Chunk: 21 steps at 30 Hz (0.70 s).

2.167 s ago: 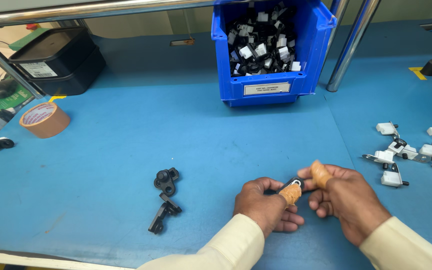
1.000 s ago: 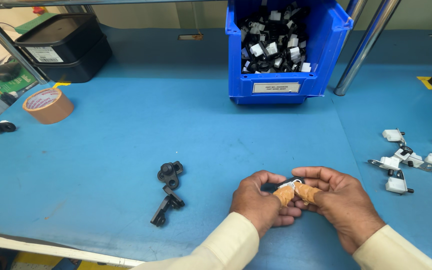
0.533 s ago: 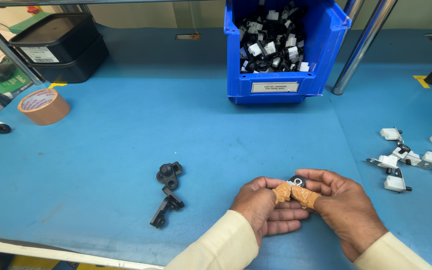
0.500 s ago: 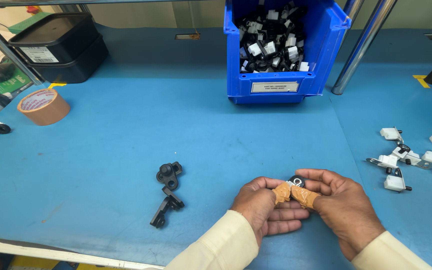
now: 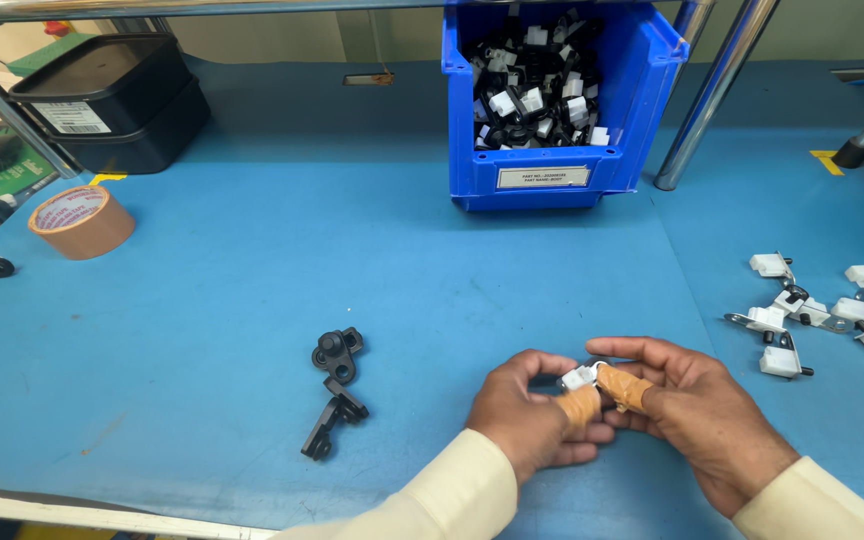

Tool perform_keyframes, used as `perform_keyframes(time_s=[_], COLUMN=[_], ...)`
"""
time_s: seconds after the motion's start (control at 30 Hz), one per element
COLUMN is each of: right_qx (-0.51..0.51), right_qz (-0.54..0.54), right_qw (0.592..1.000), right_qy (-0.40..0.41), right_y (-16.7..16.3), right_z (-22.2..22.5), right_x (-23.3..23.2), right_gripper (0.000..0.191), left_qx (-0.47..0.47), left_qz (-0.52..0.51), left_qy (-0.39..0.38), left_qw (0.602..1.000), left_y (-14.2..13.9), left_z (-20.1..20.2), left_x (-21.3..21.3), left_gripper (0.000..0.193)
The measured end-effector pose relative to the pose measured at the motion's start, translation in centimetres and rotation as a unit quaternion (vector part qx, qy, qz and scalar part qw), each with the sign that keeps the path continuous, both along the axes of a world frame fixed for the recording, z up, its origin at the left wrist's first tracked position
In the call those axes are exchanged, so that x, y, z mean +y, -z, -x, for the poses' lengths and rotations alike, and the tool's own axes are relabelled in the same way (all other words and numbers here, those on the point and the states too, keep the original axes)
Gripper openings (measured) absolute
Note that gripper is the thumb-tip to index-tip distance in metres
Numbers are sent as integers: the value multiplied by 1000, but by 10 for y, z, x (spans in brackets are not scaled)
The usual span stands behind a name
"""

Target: The person repeatedly picks up small black plastic housings and white plastic inserts from a blue workbench, aligns them, and presses them together by hand. The assembled units are placed into a blue bin. The person continues this cycle for multiple units throughout the clip.

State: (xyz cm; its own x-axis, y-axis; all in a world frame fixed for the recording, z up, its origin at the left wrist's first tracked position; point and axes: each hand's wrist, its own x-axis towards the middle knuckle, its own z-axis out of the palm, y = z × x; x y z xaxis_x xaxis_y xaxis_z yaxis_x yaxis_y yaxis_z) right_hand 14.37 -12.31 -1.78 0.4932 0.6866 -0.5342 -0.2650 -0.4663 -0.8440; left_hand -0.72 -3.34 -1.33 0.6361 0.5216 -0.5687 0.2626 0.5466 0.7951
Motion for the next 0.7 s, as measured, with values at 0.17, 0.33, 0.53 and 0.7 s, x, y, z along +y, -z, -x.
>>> perform_keyframes(time_s=[0.17,0.33,0.53,0.7], right_qx=[49,65,-46,-154], right_qz=[11,28,-101,-210], right_qw=[997,997,993,965], right_qy=[62,30,-37,-20], right_y=[0,11,-53,-82], right_z=[2,-9,-36,-64], right_x=[3,5,68,105], right_gripper=[31,28,32,43], left_qx=[80,97,55,52], left_qz=[-204,-418,-231,-261], left_qy=[45,116,-5,-102], left_qw=[975,896,971,958], left_y=[-2,0,-20,-34], left_z=[1,7,31,53], left_x=[-2,5,25,60], left_gripper=[33,31,37,18])
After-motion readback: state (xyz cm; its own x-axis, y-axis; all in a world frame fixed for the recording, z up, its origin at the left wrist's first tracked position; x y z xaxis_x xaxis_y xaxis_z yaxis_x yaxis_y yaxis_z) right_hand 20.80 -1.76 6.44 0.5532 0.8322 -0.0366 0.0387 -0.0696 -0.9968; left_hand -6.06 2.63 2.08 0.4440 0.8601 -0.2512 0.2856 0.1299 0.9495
